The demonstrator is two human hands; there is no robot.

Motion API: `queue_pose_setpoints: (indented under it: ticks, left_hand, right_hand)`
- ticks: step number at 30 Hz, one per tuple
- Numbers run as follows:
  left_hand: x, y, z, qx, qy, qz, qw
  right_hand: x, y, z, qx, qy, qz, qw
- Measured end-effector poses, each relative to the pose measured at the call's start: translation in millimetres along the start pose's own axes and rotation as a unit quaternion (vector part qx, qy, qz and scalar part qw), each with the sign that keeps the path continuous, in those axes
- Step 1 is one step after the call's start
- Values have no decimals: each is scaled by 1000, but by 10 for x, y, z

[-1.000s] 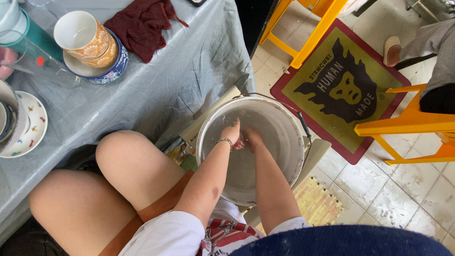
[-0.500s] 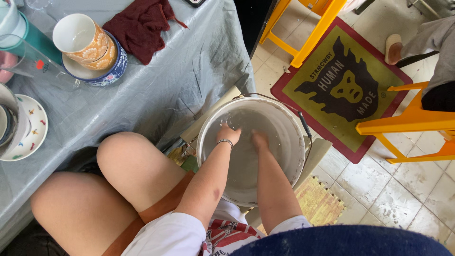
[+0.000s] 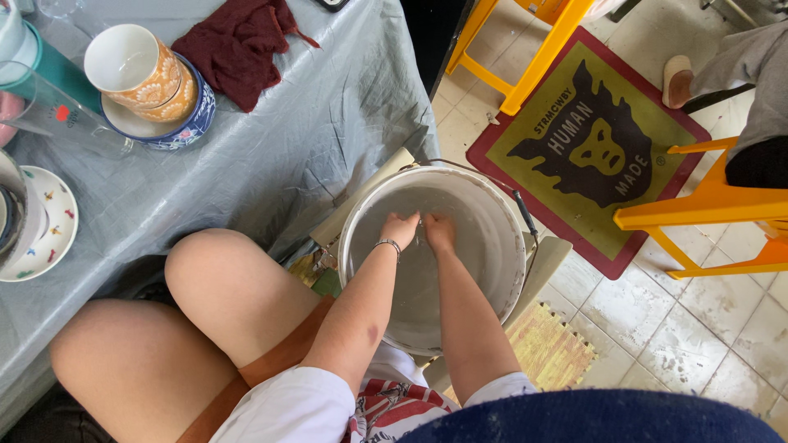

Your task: The person sits with a water bucket between their knees and washes ceramic cups and bowls in the water by hand. They lift each piece out, wipe it with a dark cloth, and place the cleaned pieces on the table beside them.

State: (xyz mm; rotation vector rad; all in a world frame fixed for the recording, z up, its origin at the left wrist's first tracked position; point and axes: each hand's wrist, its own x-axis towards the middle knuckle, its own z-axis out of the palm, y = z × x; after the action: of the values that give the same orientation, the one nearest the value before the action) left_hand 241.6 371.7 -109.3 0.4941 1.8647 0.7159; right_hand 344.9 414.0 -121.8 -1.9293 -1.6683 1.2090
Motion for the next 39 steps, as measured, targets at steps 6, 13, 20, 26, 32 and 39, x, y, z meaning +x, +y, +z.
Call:
queue_pose_setpoints:
  ticks: [6,13,20,26,32,39]
  left_hand:
    - [-57,53,-21,63,8,20,998]
    - [-64,58,-1,59,2,10,998]
    - [0,-36,39,105,80,18,991]
    - [-2,-84,65,67,121,21,990]
    - [37,-104,156,56,76,40,995]
    - [-20,-28,145,122,45,37,991]
  right_hand:
    - [12,46,-8,69,2,-4,998]
    - [-73,-110,-52,-1,-67,37,997]
    - [-201,-165,105,-151,-39,-57,986]
    - [-453,-208,118,-209,-80,-6,975]
    - [-462,-639,-121,-223,-96,35,969]
    - [-474,-789,-135,-238,-112,78,962]
